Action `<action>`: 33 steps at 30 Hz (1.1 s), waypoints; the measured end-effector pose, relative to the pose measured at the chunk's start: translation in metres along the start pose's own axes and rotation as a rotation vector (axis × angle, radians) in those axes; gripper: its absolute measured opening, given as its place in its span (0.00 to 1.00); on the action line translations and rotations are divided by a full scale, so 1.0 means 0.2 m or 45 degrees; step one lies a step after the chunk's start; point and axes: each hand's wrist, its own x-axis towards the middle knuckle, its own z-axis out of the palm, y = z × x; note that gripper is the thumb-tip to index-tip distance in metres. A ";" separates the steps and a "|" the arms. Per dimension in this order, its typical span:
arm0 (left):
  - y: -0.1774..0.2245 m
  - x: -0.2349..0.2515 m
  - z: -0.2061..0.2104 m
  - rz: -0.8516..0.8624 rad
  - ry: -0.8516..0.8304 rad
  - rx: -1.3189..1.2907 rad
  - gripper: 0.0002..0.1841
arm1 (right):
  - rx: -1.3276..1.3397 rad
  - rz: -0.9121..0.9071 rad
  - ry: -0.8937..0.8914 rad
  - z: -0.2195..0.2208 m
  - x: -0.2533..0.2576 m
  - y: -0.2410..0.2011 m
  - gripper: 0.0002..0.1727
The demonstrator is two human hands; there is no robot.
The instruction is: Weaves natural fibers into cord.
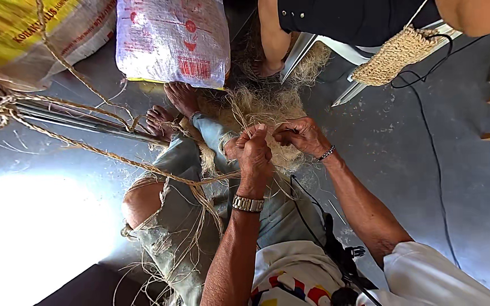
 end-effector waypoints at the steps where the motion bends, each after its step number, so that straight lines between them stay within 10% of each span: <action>1: 0.01 0.00 0.00 0.000 -0.006 -0.002 0.10 | 0.018 0.027 -0.001 -0.01 -0.01 0.01 0.09; 33: -0.11 -0.01 -0.04 -0.040 0.041 -0.181 0.16 | 0.408 0.221 0.534 0.04 0.02 -0.06 0.06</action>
